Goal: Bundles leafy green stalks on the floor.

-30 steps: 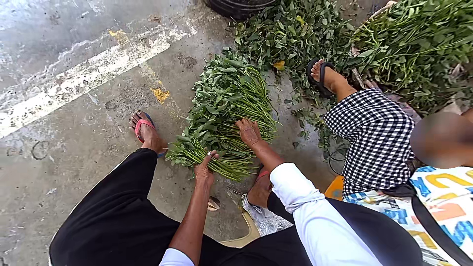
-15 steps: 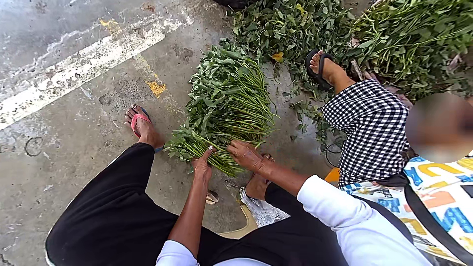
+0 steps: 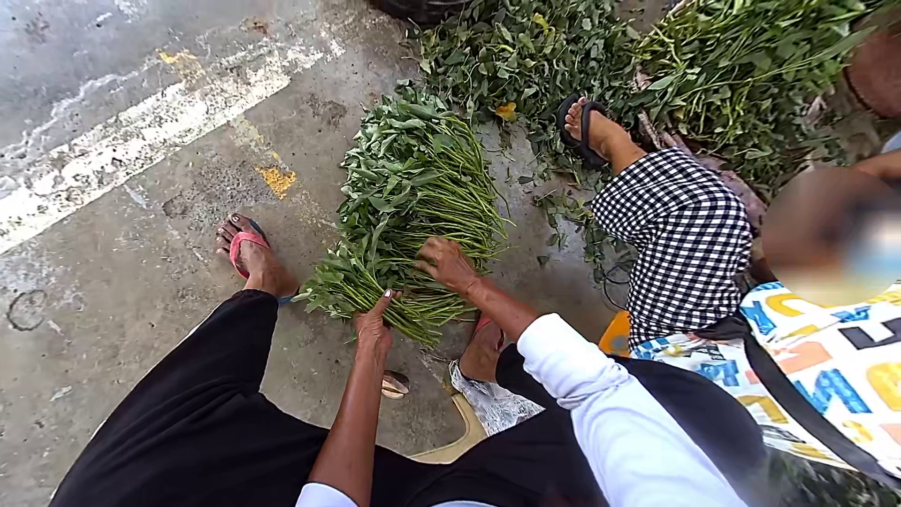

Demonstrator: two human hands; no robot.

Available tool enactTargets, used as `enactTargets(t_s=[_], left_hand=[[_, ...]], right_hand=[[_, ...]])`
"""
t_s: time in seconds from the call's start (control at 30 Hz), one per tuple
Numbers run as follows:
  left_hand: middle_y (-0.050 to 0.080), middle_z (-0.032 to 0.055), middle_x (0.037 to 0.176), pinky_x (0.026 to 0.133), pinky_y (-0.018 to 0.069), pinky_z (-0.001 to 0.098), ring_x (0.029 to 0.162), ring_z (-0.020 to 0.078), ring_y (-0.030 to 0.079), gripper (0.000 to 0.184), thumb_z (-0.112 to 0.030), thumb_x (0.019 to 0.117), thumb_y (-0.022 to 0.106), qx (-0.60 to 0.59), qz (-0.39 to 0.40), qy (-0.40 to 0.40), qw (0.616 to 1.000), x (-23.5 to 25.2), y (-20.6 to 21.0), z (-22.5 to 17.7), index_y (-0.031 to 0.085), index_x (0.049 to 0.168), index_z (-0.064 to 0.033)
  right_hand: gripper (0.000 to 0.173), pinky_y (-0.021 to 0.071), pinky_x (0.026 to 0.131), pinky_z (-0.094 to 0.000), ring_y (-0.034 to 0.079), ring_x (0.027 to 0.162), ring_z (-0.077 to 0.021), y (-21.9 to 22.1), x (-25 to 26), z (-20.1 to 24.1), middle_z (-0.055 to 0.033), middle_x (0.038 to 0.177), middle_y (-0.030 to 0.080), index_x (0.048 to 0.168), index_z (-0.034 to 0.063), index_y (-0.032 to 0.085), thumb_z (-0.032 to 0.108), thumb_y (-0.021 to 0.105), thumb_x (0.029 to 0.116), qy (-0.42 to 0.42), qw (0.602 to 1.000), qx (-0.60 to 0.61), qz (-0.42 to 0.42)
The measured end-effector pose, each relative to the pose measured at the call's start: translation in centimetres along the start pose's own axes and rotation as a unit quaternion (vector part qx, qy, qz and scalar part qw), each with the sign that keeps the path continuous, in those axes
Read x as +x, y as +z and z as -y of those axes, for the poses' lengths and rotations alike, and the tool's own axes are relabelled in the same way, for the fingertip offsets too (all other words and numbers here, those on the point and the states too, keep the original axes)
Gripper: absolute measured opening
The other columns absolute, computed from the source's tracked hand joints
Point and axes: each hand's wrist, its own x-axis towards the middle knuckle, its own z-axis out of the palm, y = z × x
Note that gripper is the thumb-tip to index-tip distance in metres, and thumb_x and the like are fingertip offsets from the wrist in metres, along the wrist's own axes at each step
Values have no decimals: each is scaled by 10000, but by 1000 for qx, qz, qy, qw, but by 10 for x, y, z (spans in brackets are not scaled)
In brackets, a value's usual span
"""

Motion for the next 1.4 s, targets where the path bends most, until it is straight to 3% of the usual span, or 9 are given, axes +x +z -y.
enactTargets(t_s=[0.17,0.3,0.43,0.6,0.7,0.83,1.07,1.27,1.4], left_hand=[[705,216,1033,809,621,436,899,291,726,380,84,933,647,5,26,-35,999,-1,-1,2,496,1282,70],[706,240,1040,799,627,467,907,334,735,393,64,947,636,-2,40,-68,997,-4,0,1,481,1309,65],[711,232,994,761,639,442,832,321,744,407,59,958,629,7,40,-68,997,-7,0,2,453,1325,60],[708,213,1093,835,611,432,941,276,722,460,24,926,701,38,54,-55,996,-6,-1,4,493,1335,52],[708,196,1013,786,617,406,867,254,720,427,66,905,698,41,37,-41,998,-4,-4,3,505,1286,59],[718,201,950,751,626,388,813,256,731,376,79,918,671,10,7,-23,1000,-1,-6,5,505,1256,75],[721,221,962,761,628,399,803,275,738,340,63,952,632,-44,-38,19,998,-4,-2,-4,499,1263,86],[718,211,960,776,629,395,808,264,737,368,96,926,647,-42,-28,22,998,-6,-5,-5,493,1260,87],[713,192,975,794,617,395,836,251,723,359,95,921,656,-44,-13,18,999,-8,-5,-4,511,1248,67]], right_hand=[[268,426,1020,-621,598,1230,-437,-5,11,-27,-247,1277,656,1250,-6,677,73,600,1006,162,981,-108,-19],[199,485,967,-591,647,1130,-423,-7,-8,-8,-241,1172,683,1146,-14,712,70,628,987,118,991,-53,-17],[188,562,895,-516,691,957,-333,-1,-41,35,-201,1061,697,1112,-29,692,64,698,948,131,982,139,8],[230,526,961,-470,677,1010,-318,19,-65,53,-208,1090,695,1161,-35,703,79,621,978,58,978,182,82],[242,513,980,-438,671,1022,-291,14,-53,47,-192,1094,704,1153,-20,729,150,637,1007,16,973,199,118],[281,507,1009,-535,651,1144,-377,7,-10,17,-217,1168,688,1190,10,725,215,637,1018,46,997,54,4],[214,471,943,-596,637,1147,-432,16,36,0,-239,1175,686,1153,-21,706,4,581,982,47,989,-141,-27],[190,523,953,-560,661,1086,-409,-25,16,24,-234,1091,691,1101,-25,722,75,680,944,45,997,8,-69],[206,571,858,-489,697,908,-328,-29,-18,47,-204,1030,701,1089,-35,706,35,740,899,47,989,130,-56]])
